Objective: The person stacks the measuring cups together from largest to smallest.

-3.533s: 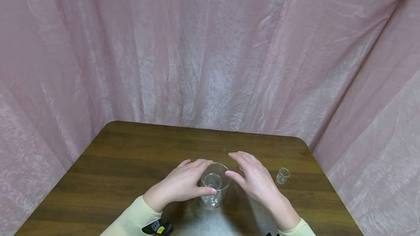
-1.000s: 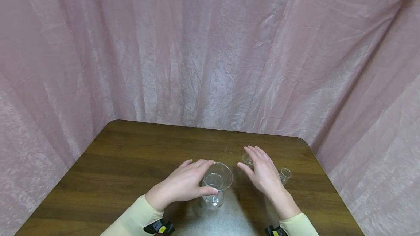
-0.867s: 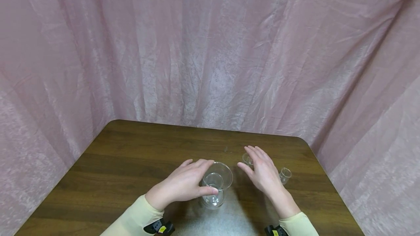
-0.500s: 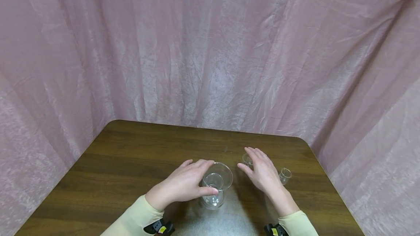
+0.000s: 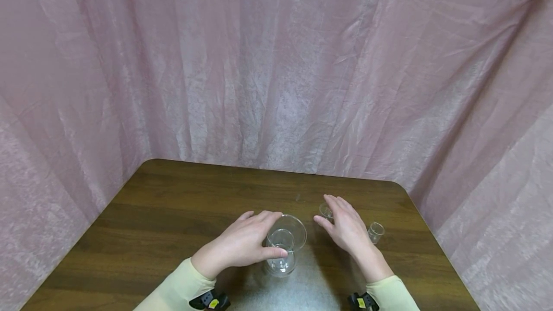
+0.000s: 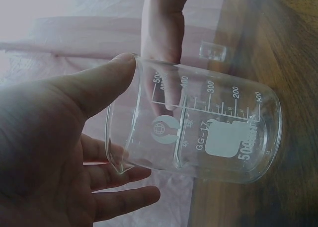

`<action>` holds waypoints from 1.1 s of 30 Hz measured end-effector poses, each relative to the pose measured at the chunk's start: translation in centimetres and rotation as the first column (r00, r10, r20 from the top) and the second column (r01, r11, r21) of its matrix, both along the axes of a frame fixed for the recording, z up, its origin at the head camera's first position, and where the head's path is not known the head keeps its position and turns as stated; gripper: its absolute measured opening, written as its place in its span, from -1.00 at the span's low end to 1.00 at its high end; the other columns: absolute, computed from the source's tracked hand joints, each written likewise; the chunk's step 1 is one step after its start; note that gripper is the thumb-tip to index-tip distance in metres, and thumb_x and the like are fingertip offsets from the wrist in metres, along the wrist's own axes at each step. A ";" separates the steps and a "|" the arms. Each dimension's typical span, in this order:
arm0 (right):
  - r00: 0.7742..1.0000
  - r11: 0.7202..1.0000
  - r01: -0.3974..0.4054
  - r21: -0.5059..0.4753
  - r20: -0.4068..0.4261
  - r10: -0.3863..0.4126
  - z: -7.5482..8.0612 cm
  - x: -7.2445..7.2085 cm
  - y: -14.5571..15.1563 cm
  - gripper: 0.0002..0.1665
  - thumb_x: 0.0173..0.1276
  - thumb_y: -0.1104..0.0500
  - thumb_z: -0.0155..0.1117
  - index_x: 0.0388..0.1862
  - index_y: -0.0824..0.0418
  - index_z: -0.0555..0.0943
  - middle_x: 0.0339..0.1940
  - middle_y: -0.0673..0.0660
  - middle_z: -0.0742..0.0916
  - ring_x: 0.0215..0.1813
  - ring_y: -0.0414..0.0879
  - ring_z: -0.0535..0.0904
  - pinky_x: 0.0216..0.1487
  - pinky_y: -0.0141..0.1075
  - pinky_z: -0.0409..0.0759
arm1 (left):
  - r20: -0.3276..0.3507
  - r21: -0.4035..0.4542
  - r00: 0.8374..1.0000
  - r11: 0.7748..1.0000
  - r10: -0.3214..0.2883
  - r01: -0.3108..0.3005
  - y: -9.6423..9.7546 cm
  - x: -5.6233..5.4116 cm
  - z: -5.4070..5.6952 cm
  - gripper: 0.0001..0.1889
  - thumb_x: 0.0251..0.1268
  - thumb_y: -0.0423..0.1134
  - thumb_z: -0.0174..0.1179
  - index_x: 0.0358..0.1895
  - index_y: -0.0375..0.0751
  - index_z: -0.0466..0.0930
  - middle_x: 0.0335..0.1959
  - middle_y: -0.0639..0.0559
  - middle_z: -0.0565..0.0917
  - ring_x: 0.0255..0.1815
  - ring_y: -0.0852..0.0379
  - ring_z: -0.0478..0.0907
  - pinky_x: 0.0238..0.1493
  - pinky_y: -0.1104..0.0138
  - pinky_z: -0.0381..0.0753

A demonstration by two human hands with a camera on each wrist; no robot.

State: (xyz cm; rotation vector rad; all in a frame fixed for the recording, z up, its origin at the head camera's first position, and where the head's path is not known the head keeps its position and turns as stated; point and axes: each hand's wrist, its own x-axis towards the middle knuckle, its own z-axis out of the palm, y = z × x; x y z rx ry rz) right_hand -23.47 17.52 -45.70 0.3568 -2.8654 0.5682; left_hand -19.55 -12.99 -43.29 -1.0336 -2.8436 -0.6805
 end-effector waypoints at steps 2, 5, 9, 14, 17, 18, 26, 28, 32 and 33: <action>1.000 1.000 0.004 -0.004 0.004 -0.004 0.0 0.0 0.0 -0.11 0.55 -0.13 0.50 0.64 0.31 0.46 0.59 0.36 0.57 0.68 0.38 0.32 0.66 0.26 0.25 | 0.001 0.003 1.000 1.000 -0.001 0.001 0.0 0.0 0.0 -0.10 0.40 0.30 0.47 0.60 -0.20 0.44 0.45 -0.07 0.63 0.48 -0.02 0.57 0.57 -0.26 0.35; 1.000 1.000 0.012 -0.005 0.011 -0.012 0.0 -0.1 0.0 -0.12 0.55 -0.12 0.50 0.64 0.31 0.47 0.58 0.36 0.57 0.68 0.38 0.32 0.66 0.27 0.25 | 0.002 0.002 1.000 1.000 -0.001 0.001 0.0 0.0 -0.1 -0.09 0.40 0.30 0.47 0.60 -0.20 0.44 0.45 -0.07 0.63 0.47 -0.01 0.57 0.57 -0.25 0.34; 0.999 1.000 0.022 0.000 0.025 -0.022 -0.1 -0.2 0.1 -0.14 0.57 -0.11 0.48 0.65 0.30 0.46 0.59 0.35 0.57 0.68 0.37 0.32 0.66 0.27 0.26 | 0.002 0.002 1.000 1.000 0.000 0.000 0.0 0.0 -0.1 -0.10 0.40 0.30 0.47 0.60 -0.19 0.44 0.44 -0.07 0.64 0.47 -0.02 0.57 0.57 -0.26 0.34; 0.999 1.000 0.030 0.003 0.032 -0.030 -0.2 -0.3 0.1 -0.14 0.58 -0.11 0.47 0.65 0.30 0.46 0.58 0.35 0.57 0.67 0.37 0.33 0.62 0.29 0.30 | -0.006 0.001 1.000 1.000 -0.004 0.004 0.0 0.0 -0.1 -0.10 0.40 0.29 0.47 0.60 -0.20 0.44 0.43 -0.06 0.64 0.47 -0.01 0.57 0.57 -0.24 0.36; 0.999 1.000 0.031 -0.002 0.035 -0.031 -0.3 -0.4 0.1 -0.14 0.58 -0.11 0.47 0.64 0.32 0.46 0.58 0.35 0.57 0.67 0.37 0.34 0.61 0.29 0.31 | -0.006 -0.002 1.000 1.000 -0.006 0.006 0.0 0.0 -0.1 -0.09 0.40 0.30 0.46 0.60 -0.22 0.44 0.43 -0.07 0.64 0.47 -0.01 0.58 0.57 -0.23 0.36; 0.999 0.999 0.033 -0.002 0.037 -0.033 -0.3 -0.4 0.1 -0.14 0.58 -0.11 0.47 0.64 0.32 0.46 0.58 0.35 0.57 0.67 0.37 0.34 0.62 0.29 0.31 | -0.006 -0.003 1.000 1.000 -0.006 0.006 0.0 0.0 0.0 -0.08 0.40 0.30 0.46 0.60 -0.22 0.44 0.44 -0.07 0.64 0.47 -0.01 0.57 0.57 -0.23 0.36; 0.998 0.999 0.037 0.000 0.045 -0.037 -0.3 -0.6 0.1 -0.13 0.58 -0.12 0.47 0.63 0.34 0.46 0.57 0.35 0.58 0.65 0.37 0.38 0.59 0.29 0.35 | -0.002 -0.006 1.000 1.000 -0.001 0.001 0.0 0.0 0.0 -0.08 0.39 0.31 0.47 0.61 -0.21 0.43 0.44 -0.07 0.64 0.47 -0.01 0.57 0.58 -0.23 0.35; 0.998 0.999 0.037 0.002 0.048 -0.037 -0.3 -0.6 0.2 -0.14 0.58 -0.11 0.47 0.63 0.35 0.46 0.56 0.36 0.58 0.64 0.37 0.38 0.59 0.29 0.35 | 0.000 -0.006 1.000 1.000 0.000 0.000 0.0 0.0 0.0 -0.08 0.39 0.30 0.47 0.61 -0.20 0.43 0.44 -0.07 0.64 0.47 -0.01 0.57 0.58 -0.24 0.35; 0.997 0.999 0.042 0.006 0.059 -0.042 -0.5 -0.7 0.2 -0.14 0.58 -0.11 0.47 0.62 0.35 0.47 0.56 0.37 0.59 0.64 0.38 0.38 0.58 0.30 0.36 | -0.001 -0.007 1.000 1.000 0.001 -0.001 -0.1 0.0 0.0 -0.08 0.40 0.31 0.46 0.61 -0.20 0.43 0.45 -0.06 0.64 0.48 -0.01 0.57 0.58 -0.24 0.34; 0.997 0.999 0.043 0.007 0.061 -0.044 -0.5 -0.8 0.2 -0.14 0.58 -0.11 0.47 0.62 0.35 0.47 0.56 0.37 0.59 0.64 0.38 0.38 0.58 0.30 0.36 | -0.002 -0.007 1.000 1.000 0.001 -0.001 -0.1 0.0 0.0 -0.08 0.40 0.31 0.46 0.61 -0.20 0.43 0.44 -0.06 0.64 0.47 -0.01 0.57 0.58 -0.24 0.35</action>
